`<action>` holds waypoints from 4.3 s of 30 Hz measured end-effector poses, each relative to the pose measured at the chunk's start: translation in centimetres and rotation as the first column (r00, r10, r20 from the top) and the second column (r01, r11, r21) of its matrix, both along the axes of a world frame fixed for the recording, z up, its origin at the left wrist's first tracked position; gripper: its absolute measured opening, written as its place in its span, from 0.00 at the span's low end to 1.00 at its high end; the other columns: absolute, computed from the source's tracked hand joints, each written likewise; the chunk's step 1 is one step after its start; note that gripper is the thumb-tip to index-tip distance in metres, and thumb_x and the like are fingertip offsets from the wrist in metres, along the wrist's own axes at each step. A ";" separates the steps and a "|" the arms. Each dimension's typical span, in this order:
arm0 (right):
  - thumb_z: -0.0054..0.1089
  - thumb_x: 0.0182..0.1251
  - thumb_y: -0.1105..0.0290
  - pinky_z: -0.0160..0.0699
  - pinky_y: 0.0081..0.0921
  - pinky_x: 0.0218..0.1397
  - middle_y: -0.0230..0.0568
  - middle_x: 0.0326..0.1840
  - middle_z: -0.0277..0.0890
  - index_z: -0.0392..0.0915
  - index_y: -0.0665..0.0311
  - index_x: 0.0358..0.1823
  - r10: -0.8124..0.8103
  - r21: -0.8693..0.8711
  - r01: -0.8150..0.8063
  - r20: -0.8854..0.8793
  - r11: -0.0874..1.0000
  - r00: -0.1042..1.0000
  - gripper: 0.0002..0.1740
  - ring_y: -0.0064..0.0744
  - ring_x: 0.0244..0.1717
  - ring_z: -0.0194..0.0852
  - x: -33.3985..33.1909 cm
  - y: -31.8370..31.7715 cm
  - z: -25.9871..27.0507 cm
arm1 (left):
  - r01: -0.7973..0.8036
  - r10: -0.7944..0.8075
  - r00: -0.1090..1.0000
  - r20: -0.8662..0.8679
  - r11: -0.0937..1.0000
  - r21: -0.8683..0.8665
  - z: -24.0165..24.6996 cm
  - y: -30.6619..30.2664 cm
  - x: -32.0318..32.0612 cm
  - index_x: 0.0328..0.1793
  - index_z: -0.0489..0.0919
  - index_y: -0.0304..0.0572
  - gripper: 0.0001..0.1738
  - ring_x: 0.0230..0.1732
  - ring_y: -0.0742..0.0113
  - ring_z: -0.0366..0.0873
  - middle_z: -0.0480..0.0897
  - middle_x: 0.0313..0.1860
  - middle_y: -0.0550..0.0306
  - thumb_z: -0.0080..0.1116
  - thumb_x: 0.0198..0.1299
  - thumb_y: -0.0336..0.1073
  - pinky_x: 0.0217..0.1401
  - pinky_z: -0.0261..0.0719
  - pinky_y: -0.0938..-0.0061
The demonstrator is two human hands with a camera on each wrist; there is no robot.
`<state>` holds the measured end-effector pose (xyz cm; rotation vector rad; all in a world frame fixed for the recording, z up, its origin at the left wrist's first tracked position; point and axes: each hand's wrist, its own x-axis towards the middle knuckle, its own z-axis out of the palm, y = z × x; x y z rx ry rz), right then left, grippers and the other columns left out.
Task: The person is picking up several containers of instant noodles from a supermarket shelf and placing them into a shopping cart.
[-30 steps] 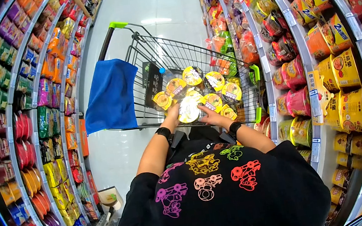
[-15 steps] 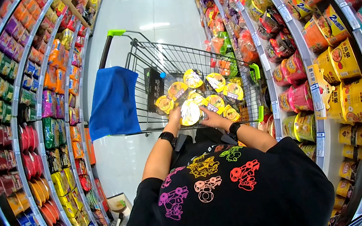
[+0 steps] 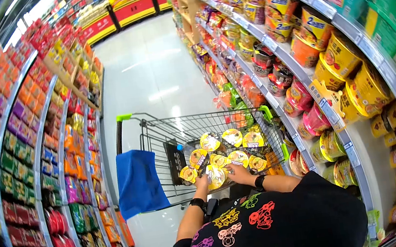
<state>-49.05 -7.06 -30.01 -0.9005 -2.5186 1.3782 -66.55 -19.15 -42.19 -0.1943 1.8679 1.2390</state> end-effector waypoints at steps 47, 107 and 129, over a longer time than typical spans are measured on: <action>0.58 0.51 0.70 0.67 0.37 0.56 0.51 0.50 0.71 0.71 0.65 0.48 -0.662 0.467 0.636 -0.744 -0.615 -0.094 0.20 0.50 0.54 0.67 53.7 -17.9 35.5 | 0.486 -0.741 -0.062 -0.669 -0.607 0.628 45.9 12.4 58.6 0.66 0.59 0.40 0.28 0.65 0.58 0.58 0.61 0.64 0.51 0.48 0.59 0.36 0.65 0.56 0.62; 0.60 0.48 0.72 0.74 0.39 0.44 0.58 0.54 0.57 0.57 0.66 0.61 -0.595 -0.053 0.862 -0.702 -0.503 -0.391 0.36 0.57 0.46 0.67 61.4 -14.7 35.5 | 0.481 -0.914 -0.125 -0.386 -0.396 0.782 45.9 14.2 72.5 0.71 0.54 0.46 0.33 0.71 0.55 0.48 0.54 0.70 0.52 0.35 0.67 0.57 0.68 0.52 0.54; 0.58 0.54 0.68 0.75 0.31 0.29 0.51 0.30 0.75 0.54 0.68 0.58 -0.599 0.195 0.810 -0.768 -0.554 -0.225 0.32 0.48 0.25 0.76 61.8 -13.8 34.2 | 0.439 -0.916 -0.082 -0.393 -0.388 0.811 45.6 14.8 72.1 0.67 0.61 0.49 0.29 0.67 0.64 0.57 0.65 0.65 0.60 0.40 0.66 0.55 0.67 0.56 0.60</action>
